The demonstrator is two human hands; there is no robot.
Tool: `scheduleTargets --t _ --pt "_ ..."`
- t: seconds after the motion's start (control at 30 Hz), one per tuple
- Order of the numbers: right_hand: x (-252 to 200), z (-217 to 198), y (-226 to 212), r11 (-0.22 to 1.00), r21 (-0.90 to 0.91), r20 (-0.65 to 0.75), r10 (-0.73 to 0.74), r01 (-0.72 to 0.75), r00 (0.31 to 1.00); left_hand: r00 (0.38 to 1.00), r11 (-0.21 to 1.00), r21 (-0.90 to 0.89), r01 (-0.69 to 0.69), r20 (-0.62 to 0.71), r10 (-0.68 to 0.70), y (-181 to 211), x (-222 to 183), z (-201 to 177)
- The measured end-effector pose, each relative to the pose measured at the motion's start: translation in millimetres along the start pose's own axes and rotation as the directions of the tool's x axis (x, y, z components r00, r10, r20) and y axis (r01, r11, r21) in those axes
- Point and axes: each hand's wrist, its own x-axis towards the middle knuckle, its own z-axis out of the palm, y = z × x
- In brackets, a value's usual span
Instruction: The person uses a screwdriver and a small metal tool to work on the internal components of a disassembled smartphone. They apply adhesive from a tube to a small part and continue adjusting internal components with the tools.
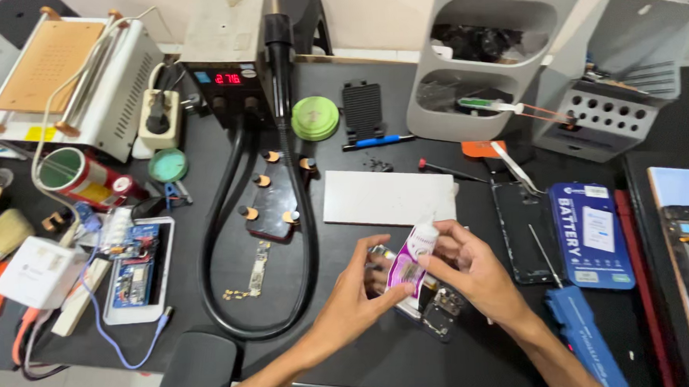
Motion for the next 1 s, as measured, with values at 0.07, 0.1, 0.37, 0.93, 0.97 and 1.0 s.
scheduleTargets --t 0.07,0.1,0.37,0.93,0.97,1.0 --pt "0 4 -14 0.998 -0.058 0.12 0.044 -0.037 0.992 0.995 0.999 -0.004 -0.047 0.085 0.047 7 -3 -11" --pt "1 7 -20 0.995 -0.095 0.17 0.036 -0.02 0.985 0.991 0.991 -0.13 -0.024 0.126 0.041 7 -2 -12" --pt "36 6 -59 0.615 -0.751 0.067 -0.294 0.242 0.954 0.981 0.925 -0.367 0.096 0.193 -0.025 -32 4 -21" --pt "162 -12 -12 0.053 -0.915 0.371 -0.279 0.399 0.886 0.985 0.87 -0.478 0.124 0.168 -0.048 -47 7 -27" --pt "162 -13 -12 0.052 -0.911 0.38 -0.281 0.409 0.881 0.985 0.866 -0.485 0.121 0.17 -0.043 -46 7 -26" --pt "160 -13 -12 0.065 -0.913 0.369 -0.284 0.402 0.885 0.985 0.866 -0.484 0.127 0.166 -0.051 -46 6 -26"
